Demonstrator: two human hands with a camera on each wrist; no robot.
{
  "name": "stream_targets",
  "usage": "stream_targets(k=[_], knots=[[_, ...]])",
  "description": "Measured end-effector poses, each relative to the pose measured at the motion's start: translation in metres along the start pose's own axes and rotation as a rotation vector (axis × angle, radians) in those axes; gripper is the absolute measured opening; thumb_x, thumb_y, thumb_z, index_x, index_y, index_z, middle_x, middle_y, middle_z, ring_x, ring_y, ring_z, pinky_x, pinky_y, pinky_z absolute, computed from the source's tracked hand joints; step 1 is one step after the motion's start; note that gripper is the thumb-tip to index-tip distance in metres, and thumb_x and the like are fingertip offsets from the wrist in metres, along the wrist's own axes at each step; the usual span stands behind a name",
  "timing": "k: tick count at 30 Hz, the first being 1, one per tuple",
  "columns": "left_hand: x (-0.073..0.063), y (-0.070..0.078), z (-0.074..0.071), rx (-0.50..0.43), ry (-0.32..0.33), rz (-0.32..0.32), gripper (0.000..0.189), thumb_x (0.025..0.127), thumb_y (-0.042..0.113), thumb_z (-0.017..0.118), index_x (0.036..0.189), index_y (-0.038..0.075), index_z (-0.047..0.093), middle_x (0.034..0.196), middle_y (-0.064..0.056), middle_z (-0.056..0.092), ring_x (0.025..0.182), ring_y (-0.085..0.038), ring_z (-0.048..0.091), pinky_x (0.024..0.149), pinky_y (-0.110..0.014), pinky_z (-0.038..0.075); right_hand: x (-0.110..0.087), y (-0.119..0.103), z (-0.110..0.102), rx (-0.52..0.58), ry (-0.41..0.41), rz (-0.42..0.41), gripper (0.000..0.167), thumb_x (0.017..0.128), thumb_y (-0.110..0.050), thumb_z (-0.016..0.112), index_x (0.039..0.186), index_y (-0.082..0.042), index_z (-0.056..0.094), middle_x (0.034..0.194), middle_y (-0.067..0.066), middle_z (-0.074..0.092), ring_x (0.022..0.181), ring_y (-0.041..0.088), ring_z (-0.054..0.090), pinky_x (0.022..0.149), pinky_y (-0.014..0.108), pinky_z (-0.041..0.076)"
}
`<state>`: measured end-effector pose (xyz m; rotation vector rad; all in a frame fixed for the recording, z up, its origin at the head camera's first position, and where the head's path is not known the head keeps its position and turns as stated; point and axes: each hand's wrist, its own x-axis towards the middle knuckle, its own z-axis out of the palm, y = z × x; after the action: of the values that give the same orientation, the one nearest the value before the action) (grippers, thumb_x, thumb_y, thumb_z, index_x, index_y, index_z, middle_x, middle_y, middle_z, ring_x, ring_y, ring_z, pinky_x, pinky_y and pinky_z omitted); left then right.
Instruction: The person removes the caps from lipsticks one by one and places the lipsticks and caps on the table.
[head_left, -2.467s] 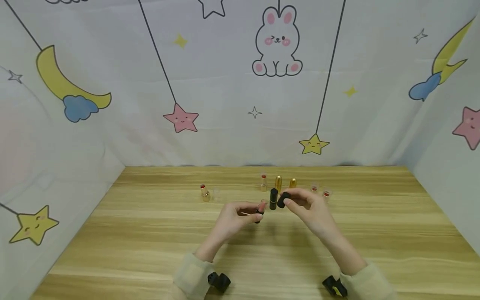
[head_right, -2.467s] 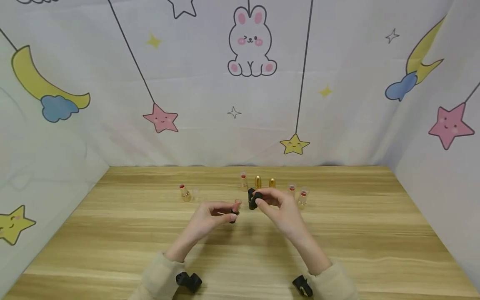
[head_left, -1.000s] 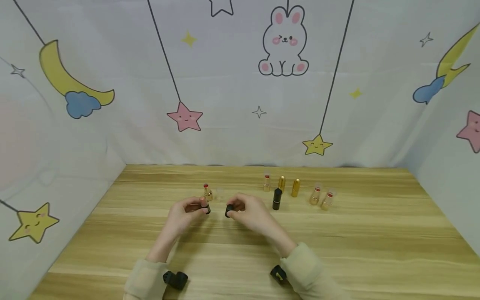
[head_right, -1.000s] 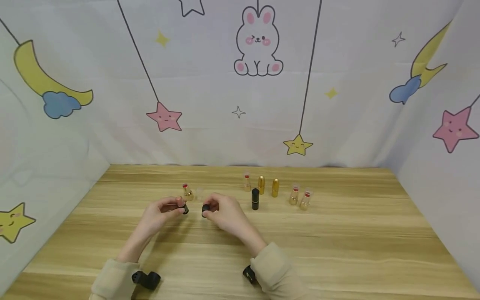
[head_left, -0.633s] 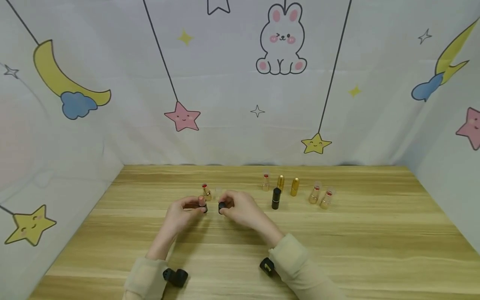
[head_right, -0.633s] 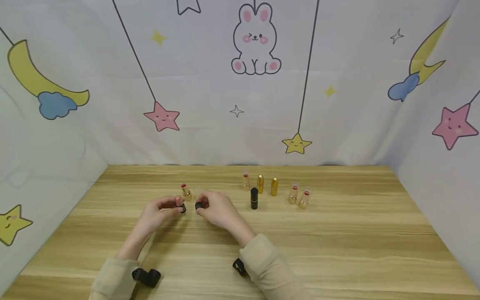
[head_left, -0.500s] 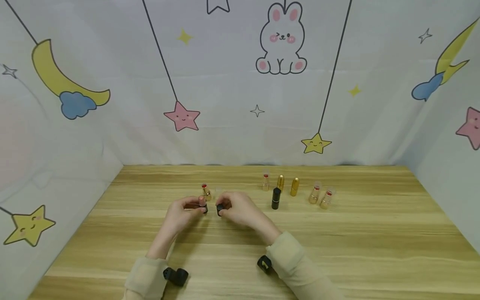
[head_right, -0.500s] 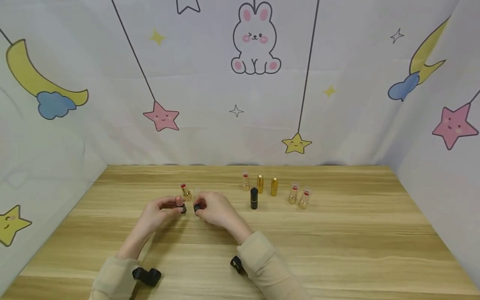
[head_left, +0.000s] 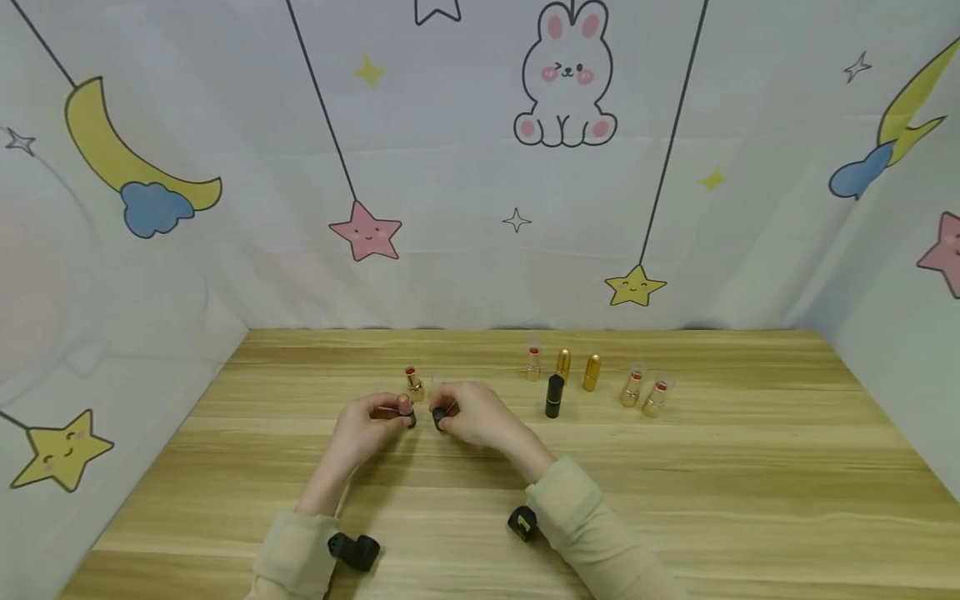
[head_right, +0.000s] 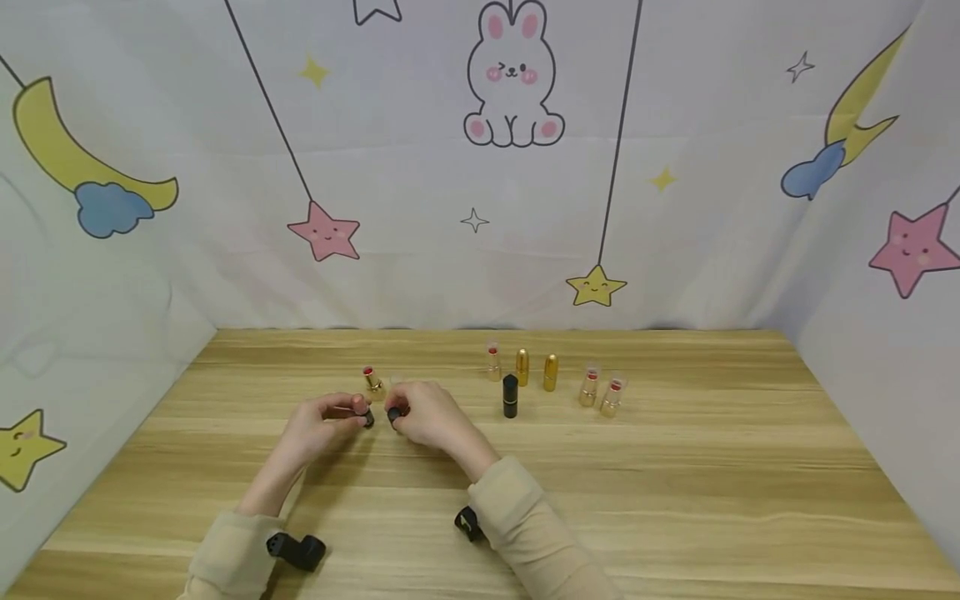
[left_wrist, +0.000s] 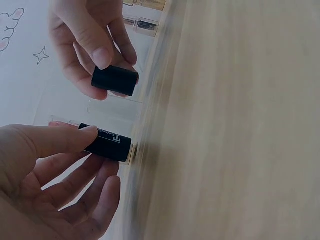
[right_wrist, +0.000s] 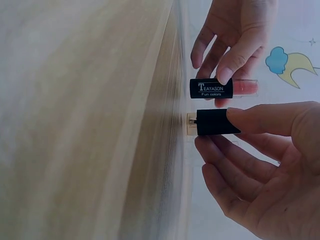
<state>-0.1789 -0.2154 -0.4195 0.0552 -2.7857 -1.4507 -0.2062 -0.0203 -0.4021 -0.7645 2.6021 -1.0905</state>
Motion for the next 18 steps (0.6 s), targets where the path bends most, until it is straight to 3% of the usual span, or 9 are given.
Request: stream_targets(k=[6,18], knots=[[-0.0007,-0.0008,0.0011,-0.007,-0.004,-0.002,0.021,0.082,0.005,0.072,0.103,-0.001,0.072,0.105,-0.018,0.072,0.093,-0.027,0.070,0.079,-0.030,0.052,0.0008,0.0007,0.0017,-0.021,-0.007,-0.008,0.017,0.086,-0.007,0.068,0.102,-0.011,0.071,0.099,0.001,0.071,0.094,0.015,0.065,0.085,0.031,0.049],[-0.0017,-0.0007,0.0026,-0.015,-0.007,-0.013,0.022,0.084,0.004,0.071,0.105,-0.002,0.070,0.108,-0.020,0.071,0.094,-0.029,0.069,0.079,-0.032,0.054,0.0040,0.0019,0.0051,-0.025,-0.024,0.002,0.017,0.087,-0.005,0.067,0.103,-0.011,0.071,0.100,0.002,0.071,0.096,0.017,0.065,0.086,0.031,0.051]])
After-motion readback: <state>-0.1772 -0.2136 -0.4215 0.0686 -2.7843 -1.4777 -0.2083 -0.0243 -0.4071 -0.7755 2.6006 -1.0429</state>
